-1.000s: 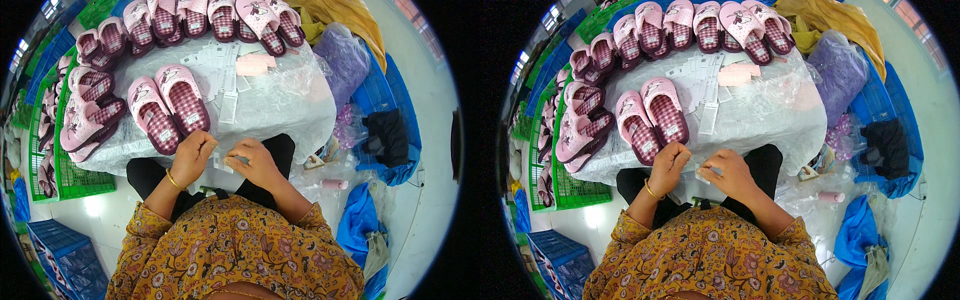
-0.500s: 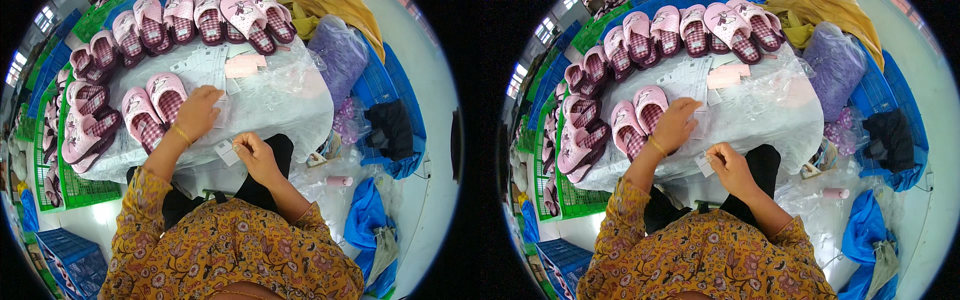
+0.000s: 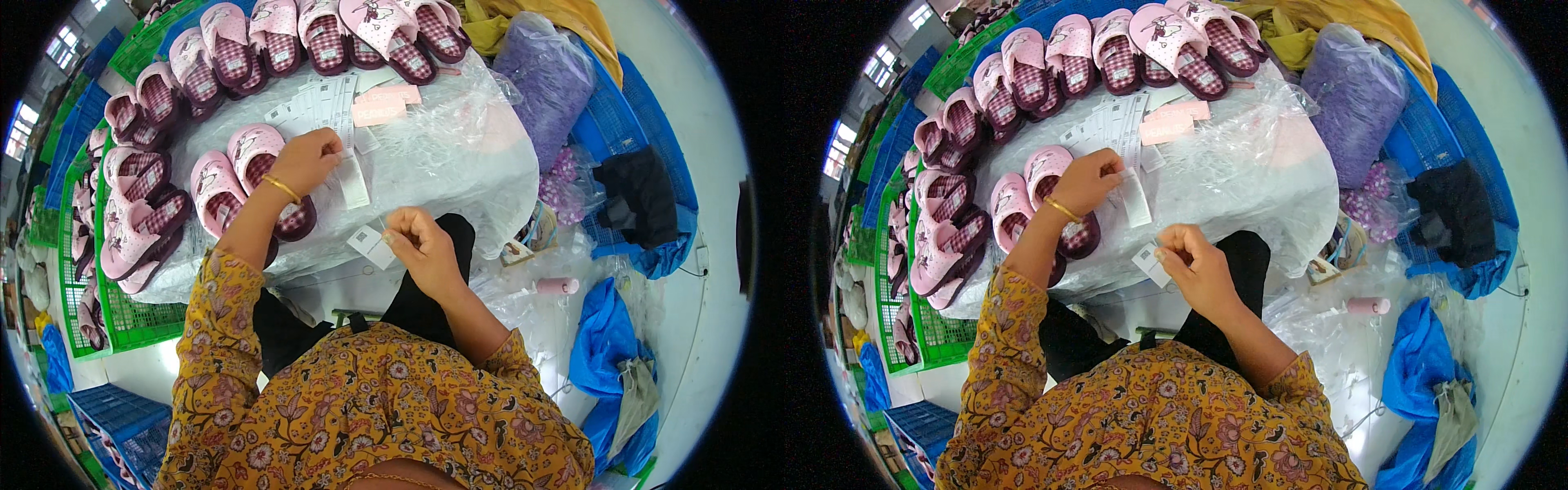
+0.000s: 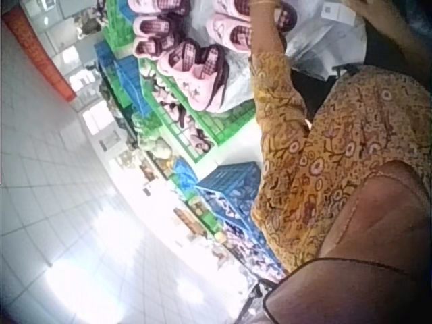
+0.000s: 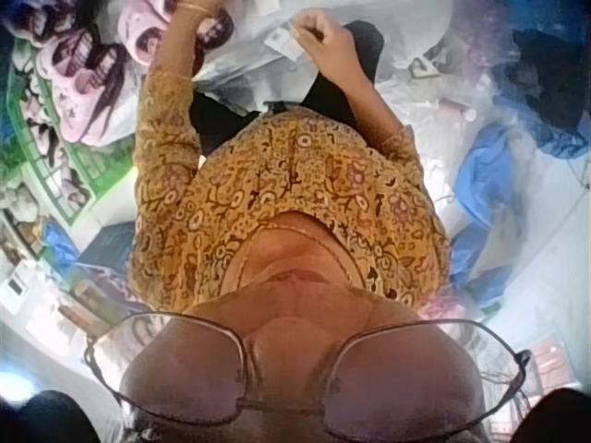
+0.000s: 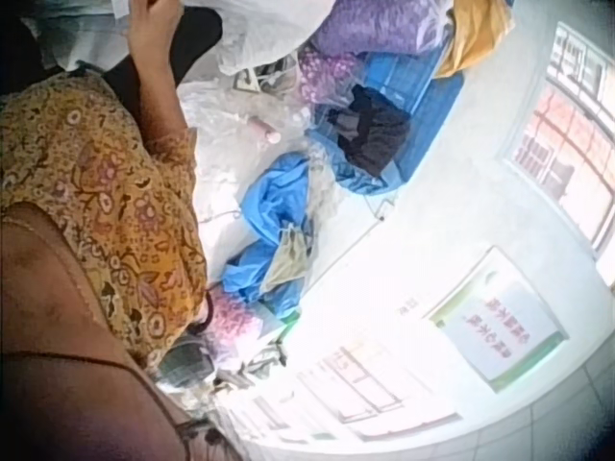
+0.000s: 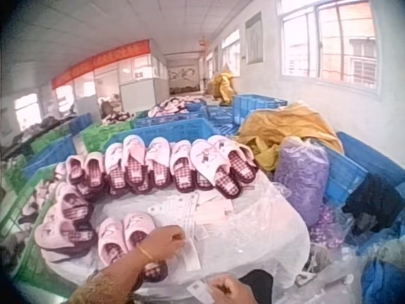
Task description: The person sits on the floor and repeatedly picks up pairs of pink slippers, attaches small paper tags to them, and places them back in a row. The person handles the slippers and tags by hand throughout the process.
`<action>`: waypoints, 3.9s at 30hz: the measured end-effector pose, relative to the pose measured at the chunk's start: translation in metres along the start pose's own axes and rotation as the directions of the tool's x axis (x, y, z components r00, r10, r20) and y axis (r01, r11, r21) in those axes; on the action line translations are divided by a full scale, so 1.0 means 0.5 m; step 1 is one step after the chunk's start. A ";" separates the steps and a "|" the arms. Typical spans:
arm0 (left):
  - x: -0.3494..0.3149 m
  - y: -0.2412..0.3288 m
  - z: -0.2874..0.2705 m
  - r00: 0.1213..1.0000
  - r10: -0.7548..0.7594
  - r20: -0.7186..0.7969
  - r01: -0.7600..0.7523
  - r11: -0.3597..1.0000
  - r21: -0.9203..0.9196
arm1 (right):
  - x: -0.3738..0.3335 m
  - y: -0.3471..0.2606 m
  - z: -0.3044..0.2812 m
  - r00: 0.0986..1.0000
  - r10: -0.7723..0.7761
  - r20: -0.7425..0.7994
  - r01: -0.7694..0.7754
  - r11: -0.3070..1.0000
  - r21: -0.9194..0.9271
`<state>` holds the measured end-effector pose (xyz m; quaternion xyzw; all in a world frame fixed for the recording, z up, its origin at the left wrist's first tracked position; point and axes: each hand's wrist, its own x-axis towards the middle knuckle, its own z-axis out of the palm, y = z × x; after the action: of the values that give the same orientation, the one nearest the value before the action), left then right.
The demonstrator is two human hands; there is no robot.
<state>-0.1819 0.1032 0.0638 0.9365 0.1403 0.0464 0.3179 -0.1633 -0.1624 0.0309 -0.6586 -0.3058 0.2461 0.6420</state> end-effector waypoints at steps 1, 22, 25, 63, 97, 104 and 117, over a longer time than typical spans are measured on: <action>-0.019 0.017 -0.013 0.999 0.002 -0.036 -0.004 0.999 -0.048 | 0.006 -0.012 0.001 1.000 -0.002 -0.020 0.002 1.000 0.008; -0.202 0.107 0.010 0.950 0.113 -0.292 -0.210 0.922 -0.325 | 0.061 -0.084 0.073 0.998 0.053 -0.029 -0.050 0.994 0.093; -0.212 0.117 -0.004 0.990 0.055 -0.132 -0.102 0.918 -0.382 | 0.061 -0.068 0.072 0.998 0.067 -0.006 -0.065 0.989 0.132; 0.216 -0.181 -0.128 0.991 -0.058 -0.120 0.103 0.903 0.418 | 0.018 0.001 -0.020 0.981 0.153 0.117 -0.151 0.988 -0.025; 0.143 -0.051 -0.031 0.971 -0.155 0.179 0.227 0.827 -0.514 | -0.017 0.063 -0.050 0.992 0.125 -0.014 -0.123 0.988 0.096; 0.101 -0.042 0.058 0.992 -0.129 -0.005 0.122 0.953 -0.276 | -0.039 0.045 -0.058 0.985 0.171 0.001 -0.170 0.980 0.108; 0.066 -0.015 0.034 0.977 -0.084 -0.196 0.027 0.961 -0.275 | 0.004 0.016 -0.021 0.999 0.052 -0.012 -0.050 0.990 0.133</action>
<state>-0.1493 0.1086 0.0458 0.8700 0.1911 0.1529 0.4280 -0.1537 -0.1681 0.0237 -0.6239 -0.2668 0.2769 0.6804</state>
